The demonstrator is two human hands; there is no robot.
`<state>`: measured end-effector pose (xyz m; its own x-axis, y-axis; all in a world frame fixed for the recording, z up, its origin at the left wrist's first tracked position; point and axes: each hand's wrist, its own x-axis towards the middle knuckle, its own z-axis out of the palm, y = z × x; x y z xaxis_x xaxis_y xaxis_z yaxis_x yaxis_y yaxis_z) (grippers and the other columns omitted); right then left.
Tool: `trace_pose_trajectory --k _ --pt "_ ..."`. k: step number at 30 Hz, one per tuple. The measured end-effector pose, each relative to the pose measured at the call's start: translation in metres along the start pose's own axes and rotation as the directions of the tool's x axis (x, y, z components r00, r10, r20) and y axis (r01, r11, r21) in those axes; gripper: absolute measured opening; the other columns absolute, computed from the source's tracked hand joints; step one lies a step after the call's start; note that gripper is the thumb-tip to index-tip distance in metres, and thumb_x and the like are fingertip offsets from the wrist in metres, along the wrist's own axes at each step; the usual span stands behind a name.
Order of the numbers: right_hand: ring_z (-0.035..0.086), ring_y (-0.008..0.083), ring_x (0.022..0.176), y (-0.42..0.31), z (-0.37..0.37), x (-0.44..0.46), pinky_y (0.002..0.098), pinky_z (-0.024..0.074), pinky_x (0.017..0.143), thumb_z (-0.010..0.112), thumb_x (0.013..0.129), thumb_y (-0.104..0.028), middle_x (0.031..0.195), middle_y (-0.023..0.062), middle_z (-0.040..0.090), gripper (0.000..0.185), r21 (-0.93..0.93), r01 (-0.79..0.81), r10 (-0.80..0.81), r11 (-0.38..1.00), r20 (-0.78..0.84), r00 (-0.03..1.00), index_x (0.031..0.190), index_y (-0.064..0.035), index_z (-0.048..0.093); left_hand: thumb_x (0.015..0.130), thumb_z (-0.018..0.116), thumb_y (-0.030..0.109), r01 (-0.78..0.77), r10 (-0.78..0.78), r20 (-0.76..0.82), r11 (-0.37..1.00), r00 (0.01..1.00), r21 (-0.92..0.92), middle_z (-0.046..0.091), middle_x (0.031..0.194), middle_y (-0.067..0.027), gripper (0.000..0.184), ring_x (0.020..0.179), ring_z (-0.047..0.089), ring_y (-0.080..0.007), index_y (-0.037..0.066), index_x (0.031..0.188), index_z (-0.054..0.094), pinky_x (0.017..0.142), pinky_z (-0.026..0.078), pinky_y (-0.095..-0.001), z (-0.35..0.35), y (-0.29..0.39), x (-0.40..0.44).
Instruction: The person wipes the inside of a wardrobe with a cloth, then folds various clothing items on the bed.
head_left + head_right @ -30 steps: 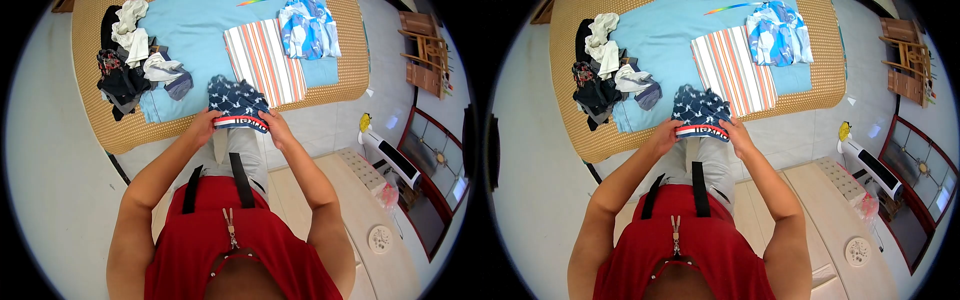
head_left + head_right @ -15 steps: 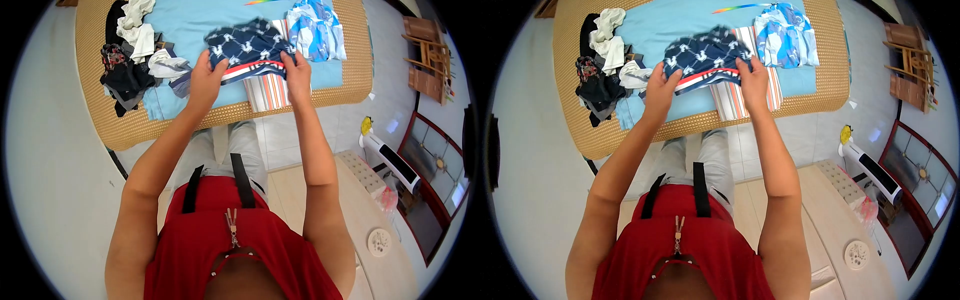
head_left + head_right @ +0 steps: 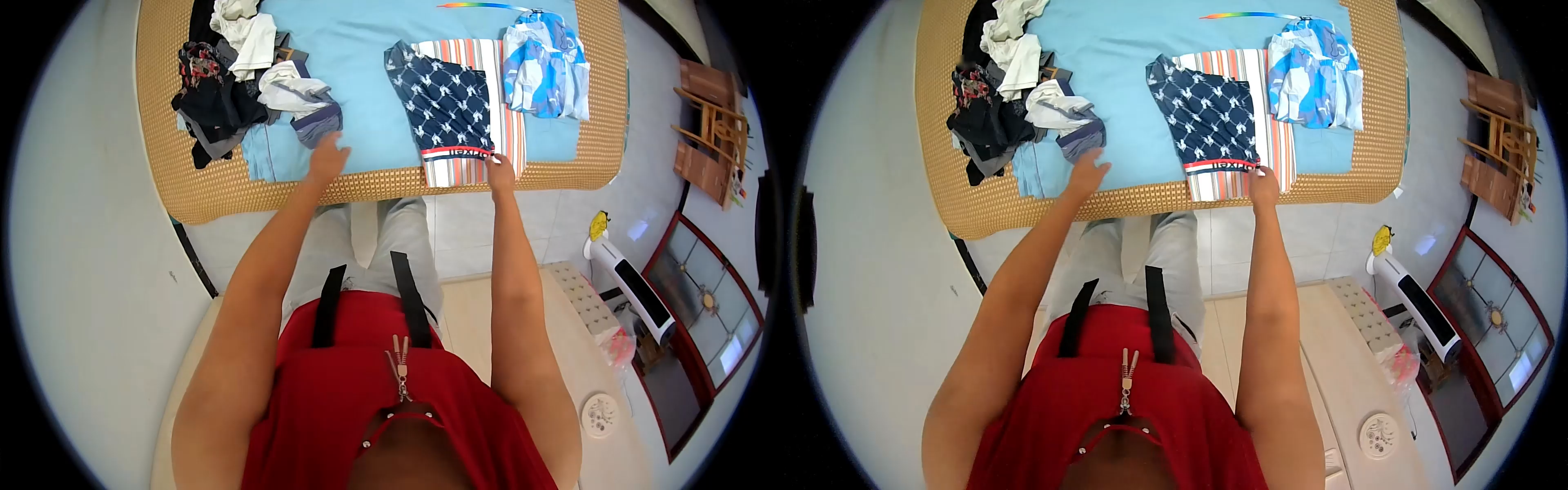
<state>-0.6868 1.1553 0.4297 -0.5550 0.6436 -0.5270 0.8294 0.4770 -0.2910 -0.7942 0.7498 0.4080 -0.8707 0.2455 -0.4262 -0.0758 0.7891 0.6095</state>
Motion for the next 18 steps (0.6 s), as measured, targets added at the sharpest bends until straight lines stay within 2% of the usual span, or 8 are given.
trace_pose_trajectory --k 1,4,7,8,11,14,16,18 --pt "0.065 0.0241 0.083 0.003 0.001 -0.006 0.0356 0.0486 0.075 0.061 0.083 -0.028 0.089 0.0137 0.067 0.04 0.015 0.018 -0.019 1.0 0.04 0.999 0.116 -0.0049 0.059 0.079 0.065 0.015 -0.124 0.143 -0.128 0.982 0.981 0.144 0.054 0.122 -0.0154 0.052 0.101 0.058 -0.034 0.009 0.127 0.047 0.085 0.048 -0.0402 -0.007 -0.007 0.001" --pt "0.065 0.0234 0.083 0.011 0.011 -0.029 0.0345 0.0494 0.074 0.061 0.084 -0.027 0.089 0.0126 0.067 0.036 -0.002 0.15 -0.148 0.989 0.152 0.977 0.114 -0.0077 0.06 0.078 0.064 0.014 0.144 -0.131 -0.075 0.969 0.989 0.203 0.041 0.137 -0.016 0.062 0.109 0.054 -0.0364 0.013 0.134 0.039 0.089 0.047 -0.0409 -0.051 0.003 0.01" --pt "0.065 0.0229 0.083 -0.007 0.029 -0.056 0.0334 0.0501 0.073 0.06 0.085 -0.026 0.089 0.0114 0.068 0.033 0.013 0.26 -0.254 0.965 0.271 0.928 0.113 -0.0096 0.061 0.077 0.064 0.012 0.076 -0.084 0.027 0.972 0.996 0.225 0.032 0.143 -0.0145 0.07 0.111 0.053 -0.036 0.015 0.139 0.031 0.09 0.047 -0.0418 -0.064 -0.021 0.023" --pt "0.065 0.0228 0.083 -0.018 0.035 -0.068 0.0331 0.0503 0.073 0.06 0.085 -0.026 0.09 0.011 0.068 0.031 0.023 0.283 -0.275 0.959 0.319 0.907 0.112 -0.01 0.061 0.077 0.063 0.01 0.063 -0.07 0.033 0.981 0.997 0.186 0.042 0.137 -0.0165 0.066 0.107 0.055 -0.0358 0.015 0.137 0.036 0.087 0.048 -0.0426 -0.061 -0.028 0.022" --pt "0.065 0.0264 0.081 -0.051 0.06 -0.101 0.036 0.0499 0.072 0.06 0.085 -0.025 0.089 0.013 0.067 0.032 0.235 0.355 -0.419 0.905 0.34 0.842 0.111 -0.0064 0.061 0.077 0.064 0.012 0.043 -0.103 0.206 0.96 0.973 0.277 0.058 0.116 -0.0194 0.057 0.102 0.057 -0.0359 0.009 0.13 0.044 0.084 0.047 -0.0433 -0.065 -0.028 0.018" --pt "0.063 0.0253 0.08 -0.1 0.074 -0.133 0.0351 0.0497 0.073 0.062 0.083 -0.02 0.086 0.0115 0.066 0.033 0.25 0.45 -0.514 0.857 0.375 0.771 0.112 -0.0068 0.061 0.077 0.064 0.013 0.055 -0.138 0.211 0.932 0.968 0.357 0.065 0.092 -0.0187 0.035 0.092 0.06 -0.0357 0.006 0.111 0.059 0.079 0.046 -0.0452 -0.081 0.016 -0.009" --pt "0.061 0.0263 0.087 -0.144 0.066 -0.164 0.0349 0.0488 0.077 0.066 0.078 -0.014 0.092 0.0127 0.063 0.036 0.359 0.406 -0.53 0.84 0.383 0.757 0.113 -0.0069 0.061 0.077 0.064 0.012 -0.092 0.043 0.2 0.965 0.979 0.244 0.064 0.084 -0.016 0.024 0.089 0.06 -0.0329 0.006 0.1 0.062 0.08 0.046 -0.045 -0.095 0.041 -0.037" --pt "0.059 0.0283 0.094 -0.174 0.062 -0.189 0.0355 0.048 0.08 0.068 0.075 -0.011 0.099 0.0141 0.061 0.037 0.426 0.514 -0.65 0.744 0.286 0.704 0.111 -0.0055 0.06 0.077 0.063 0.012 -0.279 0.253 0.154 0.942 0.955 0.187 0.064 0.078 -0.013 0.018 0.085 0.06 -0.0304 0.007 0.094 0.065 0.082 0.045 -0.0436 -0.114 0.063 -0.063"
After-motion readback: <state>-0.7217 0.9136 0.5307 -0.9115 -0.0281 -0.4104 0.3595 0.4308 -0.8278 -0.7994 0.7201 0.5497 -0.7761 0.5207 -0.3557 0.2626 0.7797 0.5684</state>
